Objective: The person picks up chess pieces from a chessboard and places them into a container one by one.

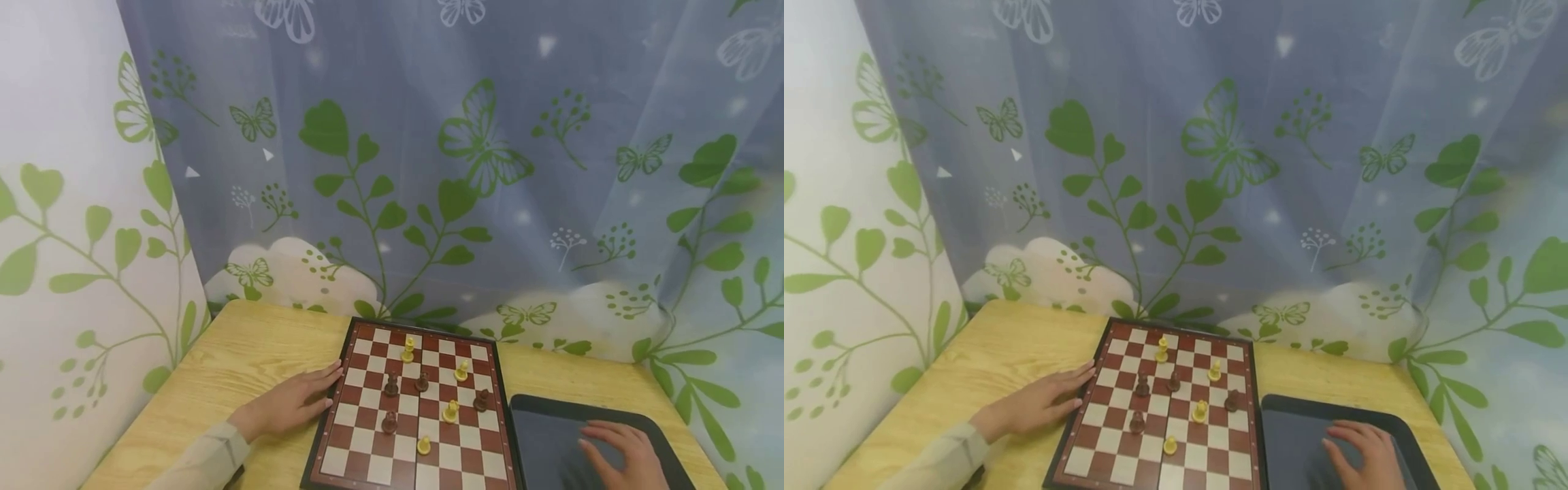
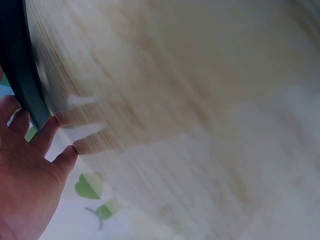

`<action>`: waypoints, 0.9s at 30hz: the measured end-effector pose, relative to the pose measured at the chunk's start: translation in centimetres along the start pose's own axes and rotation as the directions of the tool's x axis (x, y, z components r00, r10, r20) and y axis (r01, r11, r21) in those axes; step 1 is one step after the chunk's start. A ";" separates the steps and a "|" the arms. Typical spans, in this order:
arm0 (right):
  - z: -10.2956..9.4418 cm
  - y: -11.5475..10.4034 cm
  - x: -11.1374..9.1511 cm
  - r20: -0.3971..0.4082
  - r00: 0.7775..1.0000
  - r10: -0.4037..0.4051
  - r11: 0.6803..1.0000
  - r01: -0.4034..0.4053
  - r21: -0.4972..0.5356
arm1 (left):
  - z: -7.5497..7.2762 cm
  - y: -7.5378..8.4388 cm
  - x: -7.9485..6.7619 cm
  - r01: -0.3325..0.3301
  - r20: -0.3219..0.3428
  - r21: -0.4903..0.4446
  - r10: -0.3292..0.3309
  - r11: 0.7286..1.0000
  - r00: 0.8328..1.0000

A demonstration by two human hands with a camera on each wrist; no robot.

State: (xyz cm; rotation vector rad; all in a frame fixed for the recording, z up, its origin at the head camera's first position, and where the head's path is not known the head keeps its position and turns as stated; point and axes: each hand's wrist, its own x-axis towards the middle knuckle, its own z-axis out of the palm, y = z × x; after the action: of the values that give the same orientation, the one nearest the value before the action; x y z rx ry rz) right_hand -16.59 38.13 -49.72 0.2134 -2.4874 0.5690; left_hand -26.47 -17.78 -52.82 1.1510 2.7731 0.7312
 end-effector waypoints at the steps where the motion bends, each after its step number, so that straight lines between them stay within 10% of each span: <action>1: 0.0 -0.3 0.0 0.009 1.000 -0.005 1.000 0.005 0.010 | 0.0 0.1 0.0 -0.001 -0.002 0.000 0.001 1.000 1.000; 27: 2.2 -6.9 2.8 0.331 0.943 -0.041 0.981 -0.024 0.192 | 0.3 -0.3 0.0 0.011 -0.020 0.050 -0.010 0.999 1.000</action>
State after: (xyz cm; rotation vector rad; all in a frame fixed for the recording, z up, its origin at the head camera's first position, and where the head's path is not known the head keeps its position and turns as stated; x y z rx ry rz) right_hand -18.14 30.89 -47.34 0.4281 -2.7534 0.8324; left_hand -26.57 -17.83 -53.19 1.1425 2.8275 0.6791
